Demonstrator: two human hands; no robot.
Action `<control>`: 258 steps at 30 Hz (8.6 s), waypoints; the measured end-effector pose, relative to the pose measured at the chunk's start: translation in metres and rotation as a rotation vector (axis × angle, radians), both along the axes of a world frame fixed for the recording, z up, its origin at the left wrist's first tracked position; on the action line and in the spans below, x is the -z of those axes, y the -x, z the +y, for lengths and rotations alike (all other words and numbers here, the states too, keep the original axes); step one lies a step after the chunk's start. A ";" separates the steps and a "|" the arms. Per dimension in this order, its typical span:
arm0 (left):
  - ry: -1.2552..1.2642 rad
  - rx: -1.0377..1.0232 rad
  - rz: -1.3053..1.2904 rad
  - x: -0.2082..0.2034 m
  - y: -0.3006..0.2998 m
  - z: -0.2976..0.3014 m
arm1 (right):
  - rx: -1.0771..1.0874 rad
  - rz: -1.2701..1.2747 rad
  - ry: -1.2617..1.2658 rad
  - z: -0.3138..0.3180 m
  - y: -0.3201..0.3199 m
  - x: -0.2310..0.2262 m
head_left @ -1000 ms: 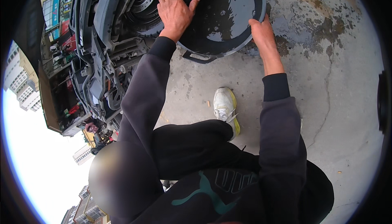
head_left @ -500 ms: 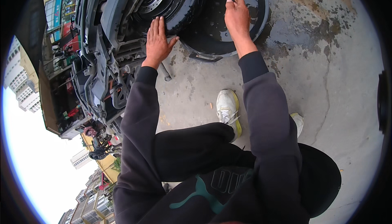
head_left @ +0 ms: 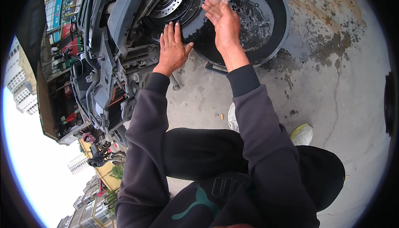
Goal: The person repeatedly rubs the inner rim and tire sidewall of a car wheel with their hands, using a dark liquid from a nearby basin. The person dips their hands into the basin and applies the liquid to the wheel surface in a repetitive scrubbing motion.
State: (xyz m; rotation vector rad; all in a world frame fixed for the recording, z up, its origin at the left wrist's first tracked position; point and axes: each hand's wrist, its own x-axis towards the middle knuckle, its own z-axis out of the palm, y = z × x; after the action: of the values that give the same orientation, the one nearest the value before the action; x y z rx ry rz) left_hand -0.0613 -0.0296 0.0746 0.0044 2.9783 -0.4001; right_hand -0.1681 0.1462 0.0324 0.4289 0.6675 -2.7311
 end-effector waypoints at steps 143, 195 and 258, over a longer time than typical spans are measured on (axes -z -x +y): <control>0.101 0.075 0.014 -0.029 0.030 0.022 | -0.438 -0.040 -1.319 0.170 -0.035 0.082; 0.027 -0.150 -0.162 -0.022 0.066 0.049 | -0.155 0.575 -1.188 -0.026 0.019 -0.038; -0.149 -0.172 -0.147 -0.032 0.052 0.032 | -0.486 0.858 -1.687 -0.031 -0.001 -0.039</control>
State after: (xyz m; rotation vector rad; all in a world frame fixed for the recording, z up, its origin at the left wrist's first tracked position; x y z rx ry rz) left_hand -0.1133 0.0023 0.1071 -0.1961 2.8267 -0.1505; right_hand -0.1671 0.1151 0.0712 -0.6076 2.6629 -1.1582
